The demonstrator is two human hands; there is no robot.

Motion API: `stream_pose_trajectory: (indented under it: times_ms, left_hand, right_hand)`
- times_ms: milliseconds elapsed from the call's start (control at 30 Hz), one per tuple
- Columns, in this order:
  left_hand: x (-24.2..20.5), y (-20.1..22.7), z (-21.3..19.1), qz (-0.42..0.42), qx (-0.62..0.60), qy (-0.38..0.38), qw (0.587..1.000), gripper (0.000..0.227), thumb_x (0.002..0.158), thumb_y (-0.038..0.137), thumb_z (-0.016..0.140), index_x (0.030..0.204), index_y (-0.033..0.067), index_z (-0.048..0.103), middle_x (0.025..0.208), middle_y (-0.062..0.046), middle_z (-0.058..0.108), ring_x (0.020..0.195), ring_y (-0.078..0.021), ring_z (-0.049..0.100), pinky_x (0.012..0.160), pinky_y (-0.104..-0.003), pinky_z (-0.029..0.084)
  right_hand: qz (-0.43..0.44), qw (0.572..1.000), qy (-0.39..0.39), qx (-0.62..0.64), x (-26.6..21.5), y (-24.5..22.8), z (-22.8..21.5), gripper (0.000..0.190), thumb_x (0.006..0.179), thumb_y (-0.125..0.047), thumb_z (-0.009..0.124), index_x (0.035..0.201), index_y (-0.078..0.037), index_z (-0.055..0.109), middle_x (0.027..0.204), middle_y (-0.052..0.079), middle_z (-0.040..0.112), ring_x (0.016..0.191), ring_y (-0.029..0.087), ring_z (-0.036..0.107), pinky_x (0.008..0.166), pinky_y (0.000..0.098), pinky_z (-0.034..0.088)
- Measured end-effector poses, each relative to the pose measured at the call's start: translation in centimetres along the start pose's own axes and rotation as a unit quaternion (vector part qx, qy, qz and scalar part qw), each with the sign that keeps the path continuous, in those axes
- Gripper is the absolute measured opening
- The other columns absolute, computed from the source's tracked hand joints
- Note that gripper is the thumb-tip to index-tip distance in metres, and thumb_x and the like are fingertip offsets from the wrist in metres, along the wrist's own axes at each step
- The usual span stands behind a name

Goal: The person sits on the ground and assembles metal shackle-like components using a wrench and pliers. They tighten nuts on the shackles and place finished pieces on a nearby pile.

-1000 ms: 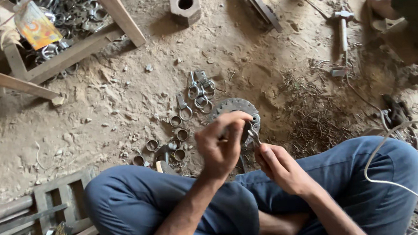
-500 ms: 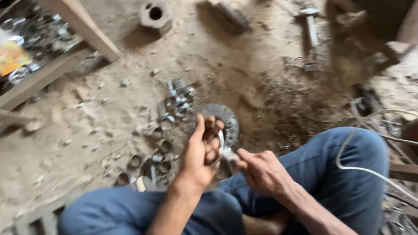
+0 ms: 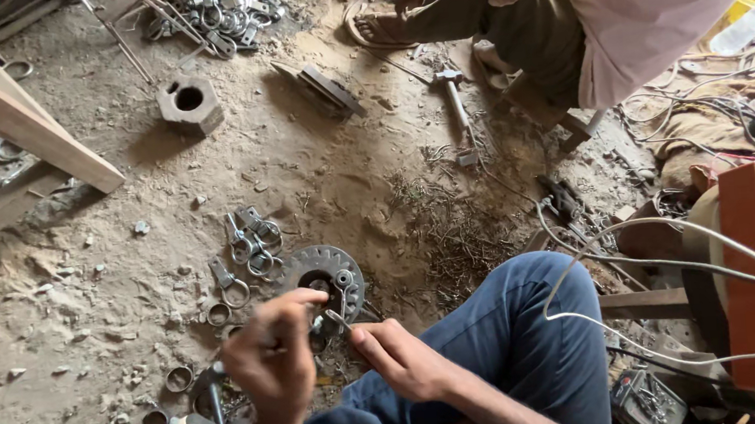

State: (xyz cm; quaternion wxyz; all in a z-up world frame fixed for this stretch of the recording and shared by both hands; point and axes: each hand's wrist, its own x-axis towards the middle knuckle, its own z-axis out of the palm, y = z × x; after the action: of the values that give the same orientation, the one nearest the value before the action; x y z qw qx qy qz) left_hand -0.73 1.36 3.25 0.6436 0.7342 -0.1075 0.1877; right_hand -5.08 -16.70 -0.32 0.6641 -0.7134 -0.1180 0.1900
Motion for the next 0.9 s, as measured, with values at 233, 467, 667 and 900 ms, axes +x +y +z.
stream_pose_trajectory:
  times_ms: [233, 467, 667, 900]
  left_hand:
    - [-0.3, 0.4, 0.9, 0.219, 0.095, -0.133, 0.962, 0.017, 0.105, 0.021, 0.066, 0.110, 0.0050, 0.069, 0.101, -0.011, 0.077, 0.088, -0.0175, 0.077, 0.068, -0.030, 0.063]
    - [-0.9, -3.0, 1.4, -0.222, -0.212, 0.066, 0.949, 0.026, 0.108, 0.031, 0.058, 0.094, 0.0106, 0.065, 0.094, -0.004, 0.077, 0.052, -0.0036, 0.048, 0.045, -0.019, 0.036]
    - [0.8, -6.4, -0.1, -0.476, -0.399, 0.168, 0.766, 0.033, 0.107, 0.042, 0.047, 0.099, 0.0148, 0.064, 0.088, 0.001, 0.071, 0.044, 0.0012, 0.032, 0.036, -0.017, 0.023]
    - [0.2, -2.2, 1.5, -0.208, -0.119, 0.109, 0.965, 0.033, 0.109, 0.029, 0.056, 0.091, 0.0086, 0.073, 0.081, -0.003, 0.072, 0.053, -0.0015, 0.039, 0.045, -0.019, 0.029]
  right_hand:
    - [0.190, 0.952, -0.002, 0.240, -0.7, 1.5, 1.1, 0.035, 0.109, -0.032, 0.037, 0.091, -0.007, 0.052, 0.066, -0.003, 0.048, 0.054, 0.010, 0.042, 0.049, 0.0283, 0.034]
    - [-0.043, 0.991, 0.050, -0.115, -0.6, -0.8, 0.2, 0.037, 0.116, -0.027, 0.042, 0.089, -0.003, 0.049, 0.058, 0.010, 0.041, 0.048, 0.026, 0.039, 0.052, 0.0365, 0.036]
    - [-0.125, 0.972, 0.020, -0.200, -0.3, -1.6, 0.3, 0.028, 0.111, -0.024, 0.051, 0.094, -0.002, 0.054, 0.062, 0.014, 0.049, 0.055, 0.033, 0.053, 0.054, 0.0410, 0.042]
    - [0.080, 0.995, 0.060, 0.025, 0.2, 2.6, 0.2, 0.043, 0.117, -0.030, 0.044, 0.085, -0.003, 0.054, 0.072, -0.003, 0.043, 0.067, 0.010, 0.038, 0.055, 0.0286, 0.035]
